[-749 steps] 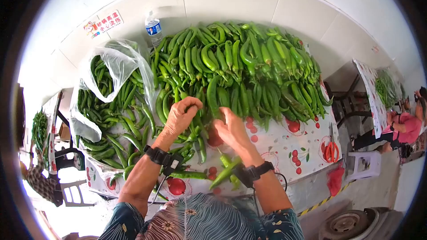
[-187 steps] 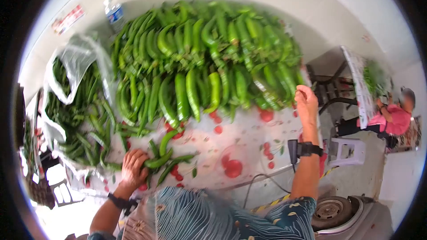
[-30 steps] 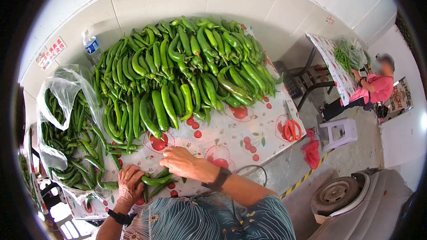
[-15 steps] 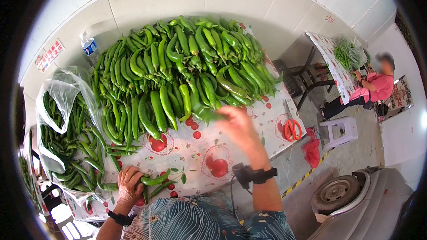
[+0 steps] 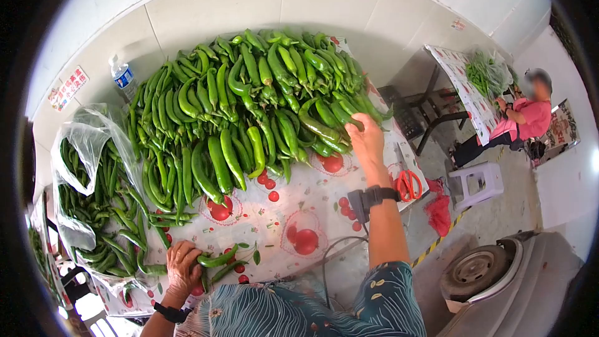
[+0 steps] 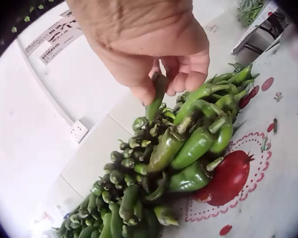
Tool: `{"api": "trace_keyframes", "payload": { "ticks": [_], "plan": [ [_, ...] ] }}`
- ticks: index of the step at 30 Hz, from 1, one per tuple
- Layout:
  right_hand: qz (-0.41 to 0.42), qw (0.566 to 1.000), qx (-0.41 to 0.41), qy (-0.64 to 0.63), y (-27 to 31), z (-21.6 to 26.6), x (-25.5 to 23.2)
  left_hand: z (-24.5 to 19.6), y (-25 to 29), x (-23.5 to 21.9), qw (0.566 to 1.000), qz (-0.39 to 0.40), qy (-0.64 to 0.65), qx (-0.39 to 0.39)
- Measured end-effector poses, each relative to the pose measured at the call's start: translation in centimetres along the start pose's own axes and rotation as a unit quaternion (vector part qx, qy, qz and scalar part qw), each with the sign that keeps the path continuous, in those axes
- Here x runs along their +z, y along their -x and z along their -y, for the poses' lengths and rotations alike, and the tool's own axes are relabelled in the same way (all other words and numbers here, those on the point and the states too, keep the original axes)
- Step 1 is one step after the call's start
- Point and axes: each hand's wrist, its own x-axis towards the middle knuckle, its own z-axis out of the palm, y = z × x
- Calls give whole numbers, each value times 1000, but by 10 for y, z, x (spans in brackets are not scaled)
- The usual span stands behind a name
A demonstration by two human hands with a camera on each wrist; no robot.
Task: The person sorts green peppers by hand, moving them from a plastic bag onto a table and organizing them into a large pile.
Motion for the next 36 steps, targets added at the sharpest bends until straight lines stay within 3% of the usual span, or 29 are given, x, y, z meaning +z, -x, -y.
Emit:
{"api": "trace_keyframes", "payload": {
  "ticks": [3,7,17,20,22,24,28,30,33,36],
  "plan": [
    [-14,971,-155,181,-8,-5,3,-1,-1,-1,1000,-2,0,-3],
    [-19,951,-199,234,-7,-10,4,0,1,1,1000,-4,-4,-3],
    [-75,987,-131,63,13,-21,0,-1,-1,-1,1000,-6,-6,1],
    [24,998,-12,-63,44,7,3,-2,-2,0,1000,-10,-5,3],
    [118,991,-13,-64,75,44,9,-2,-3,-1,1000,-9,-2,6],
    [267,960,-62,-60,107,72,18,-3,-3,-1,1000,-10,-2,7],
    [449,864,-223,-40,175,93,63,-3,-4,-2,1000,-11,-6,7],
    [480,825,-298,-37,200,107,87,-3,-4,-3,1000,-9,-3,6],
    [445,791,-412,-84,228,123,110,-6,-5,-4,1000,-7,1,6],
    [475,770,-422,-54,246,139,120,-4,-3,-2,1000,-14,-3,10]
  ]
}}
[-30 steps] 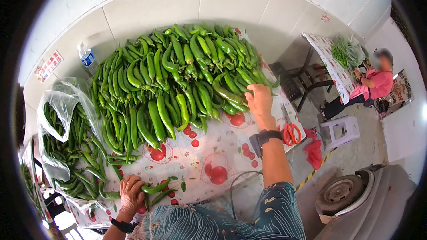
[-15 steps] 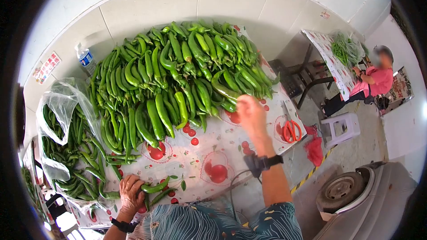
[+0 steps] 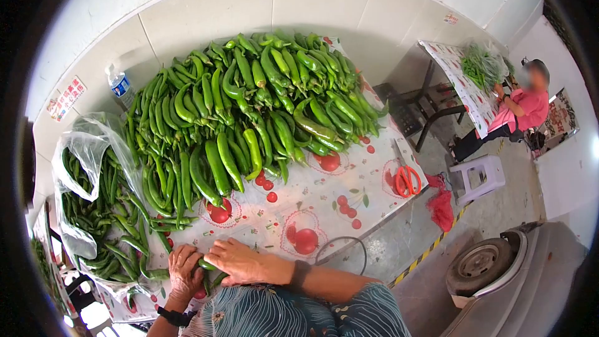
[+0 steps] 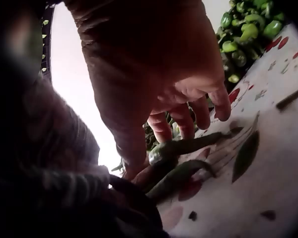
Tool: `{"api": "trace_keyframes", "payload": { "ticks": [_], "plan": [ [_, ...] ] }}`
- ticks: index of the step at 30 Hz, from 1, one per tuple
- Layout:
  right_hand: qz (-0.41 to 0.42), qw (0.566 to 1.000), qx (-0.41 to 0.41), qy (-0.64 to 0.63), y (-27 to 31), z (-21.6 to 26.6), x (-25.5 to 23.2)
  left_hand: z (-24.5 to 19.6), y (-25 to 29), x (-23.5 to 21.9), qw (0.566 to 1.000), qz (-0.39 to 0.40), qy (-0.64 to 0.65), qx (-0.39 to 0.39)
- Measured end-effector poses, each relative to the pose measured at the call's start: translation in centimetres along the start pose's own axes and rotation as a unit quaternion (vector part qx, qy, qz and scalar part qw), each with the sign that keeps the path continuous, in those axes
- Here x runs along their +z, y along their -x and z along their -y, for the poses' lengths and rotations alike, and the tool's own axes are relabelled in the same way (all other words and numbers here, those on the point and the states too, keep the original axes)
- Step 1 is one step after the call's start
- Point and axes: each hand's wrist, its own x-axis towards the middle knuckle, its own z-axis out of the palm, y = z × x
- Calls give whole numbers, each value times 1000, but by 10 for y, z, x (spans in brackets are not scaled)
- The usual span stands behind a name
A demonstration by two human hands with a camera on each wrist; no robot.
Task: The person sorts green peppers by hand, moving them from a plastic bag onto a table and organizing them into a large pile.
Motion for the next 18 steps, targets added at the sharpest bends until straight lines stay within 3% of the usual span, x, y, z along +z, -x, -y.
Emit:
{"api": "trace_keyframes", "payload": {
  "ticks": [4,9,12,15,18],
  "plan": [
    [14,998,62,19,-12,-3,15,2,2,1,1000,-2,0,-1],
    [11,992,120,-20,-7,-5,-1,2,2,1,1000,-9,11,-4],
    [-45,986,145,-72,7,-19,-19,1,1,0,1000,-4,13,-4],
    [-109,959,219,-140,24,-21,-54,1,1,-1,1000,3,13,-4],
    [-148,890,353,-248,38,-17,-106,1,1,0,1000,1,11,-3]
  ]
}}
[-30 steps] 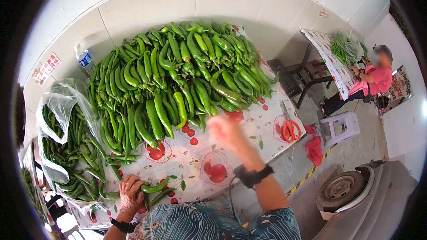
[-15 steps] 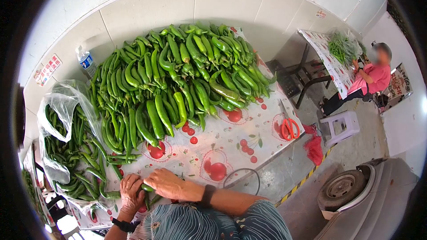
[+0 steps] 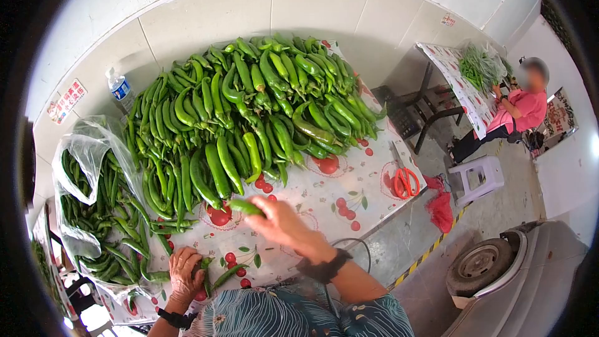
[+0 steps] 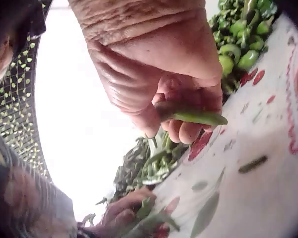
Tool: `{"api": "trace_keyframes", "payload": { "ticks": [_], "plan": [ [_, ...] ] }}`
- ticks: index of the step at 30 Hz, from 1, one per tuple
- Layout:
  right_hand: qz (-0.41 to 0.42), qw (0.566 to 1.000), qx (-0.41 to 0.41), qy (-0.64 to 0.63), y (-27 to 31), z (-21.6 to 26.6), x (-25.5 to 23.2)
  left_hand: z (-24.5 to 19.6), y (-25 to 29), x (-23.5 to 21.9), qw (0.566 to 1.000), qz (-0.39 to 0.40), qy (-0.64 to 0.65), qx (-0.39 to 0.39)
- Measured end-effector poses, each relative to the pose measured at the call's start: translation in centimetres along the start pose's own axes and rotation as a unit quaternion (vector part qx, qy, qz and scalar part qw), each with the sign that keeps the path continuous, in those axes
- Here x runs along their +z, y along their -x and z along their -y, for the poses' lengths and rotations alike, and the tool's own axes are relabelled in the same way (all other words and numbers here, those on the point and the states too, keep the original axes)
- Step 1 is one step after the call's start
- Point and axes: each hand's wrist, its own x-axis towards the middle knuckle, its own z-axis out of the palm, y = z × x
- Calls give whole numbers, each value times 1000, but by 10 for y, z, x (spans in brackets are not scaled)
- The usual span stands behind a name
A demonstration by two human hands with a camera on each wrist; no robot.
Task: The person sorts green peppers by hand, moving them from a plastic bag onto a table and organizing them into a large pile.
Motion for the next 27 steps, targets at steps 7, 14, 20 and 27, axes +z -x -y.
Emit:
{"api": "trace_keyframes", "payload": {
  "ticks": [7,14,20,27],
  "plan": [
    [-298,952,30,-64,-7,-28,-68,1,1,1,1000,4,-2,-4],
    [-380,916,-42,120,-23,-33,-113,0,0,1,1000,2,2,-7],
    [-418,824,-134,357,-74,-65,-154,3,3,3,1000,-2,-6,-2],
    [-408,817,-130,386,-93,-73,-160,4,3,3,1000,1,-4,-3]
  ]
}}
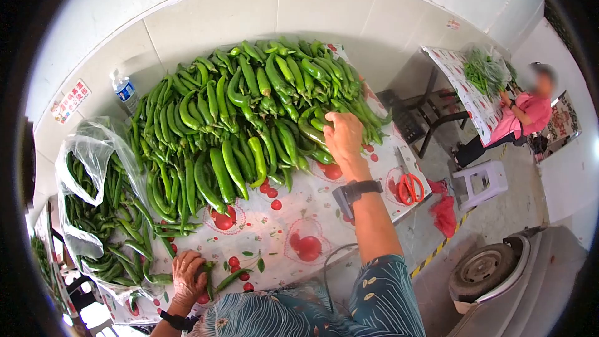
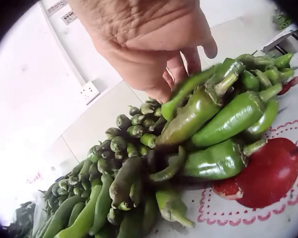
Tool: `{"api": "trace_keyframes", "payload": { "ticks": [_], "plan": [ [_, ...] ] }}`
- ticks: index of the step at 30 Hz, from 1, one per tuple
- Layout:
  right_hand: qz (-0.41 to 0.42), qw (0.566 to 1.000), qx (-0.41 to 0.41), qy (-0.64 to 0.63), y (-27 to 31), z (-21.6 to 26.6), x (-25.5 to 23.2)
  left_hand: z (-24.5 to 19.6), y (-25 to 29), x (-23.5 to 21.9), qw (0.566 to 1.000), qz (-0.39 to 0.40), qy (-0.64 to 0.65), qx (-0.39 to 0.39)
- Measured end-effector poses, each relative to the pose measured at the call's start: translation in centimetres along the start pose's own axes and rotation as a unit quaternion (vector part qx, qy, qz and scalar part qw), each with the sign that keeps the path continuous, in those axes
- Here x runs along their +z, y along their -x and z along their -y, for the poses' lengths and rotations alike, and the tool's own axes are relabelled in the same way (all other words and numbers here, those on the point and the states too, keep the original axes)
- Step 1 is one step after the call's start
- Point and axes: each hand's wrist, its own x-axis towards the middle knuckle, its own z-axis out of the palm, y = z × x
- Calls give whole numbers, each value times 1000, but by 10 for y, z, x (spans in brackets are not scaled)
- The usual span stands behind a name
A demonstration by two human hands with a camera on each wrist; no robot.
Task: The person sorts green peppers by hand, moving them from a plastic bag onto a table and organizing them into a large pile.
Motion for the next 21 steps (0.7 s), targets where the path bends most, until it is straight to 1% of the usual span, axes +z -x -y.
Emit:
{"api": "trace_keyframes", "payload": {
  "ticks": [3,6,7,8,9,10,12,14,16,18,19,21],
  "plan": [
    [-35,999,-27,-15,8,-1,-4,0,0,0,1000,-1,2,2],
    [-54,998,2,-43,22,13,-16,1,0,0,1000,-2,5,4],
    [-36,994,14,-101,27,24,-21,0,0,0,1000,-4,5,5],
    [49,983,65,-163,34,38,-29,0,0,0,1000,-5,5,6],
    [133,959,115,-222,40,61,-43,0,0,0,1000,-2,4,6],
    [215,922,164,-278,49,79,-50,-1,0,-1,1000,1,3,6],
    [327,881,83,-331,77,100,-51,-1,-1,-2,1000,5,0,6],
    [414,865,-61,-276,104,126,-48,-1,-1,-3,1000,7,-4,5],
    [513,802,-92,-292,131,150,-43,-2,-2,-2,1000,11,-2,-1],
    [565,768,-121,-278,152,172,-40,-3,-2,-3,1000,13,-2,-3],
    [589,749,-135,-270,161,180,-38,-3,-2,-3,1000,13,-2,-3],
    [590,728,-145,-319,179,188,-33,-3,-3,-3,1000,12,-2,-4]
  ]
}}
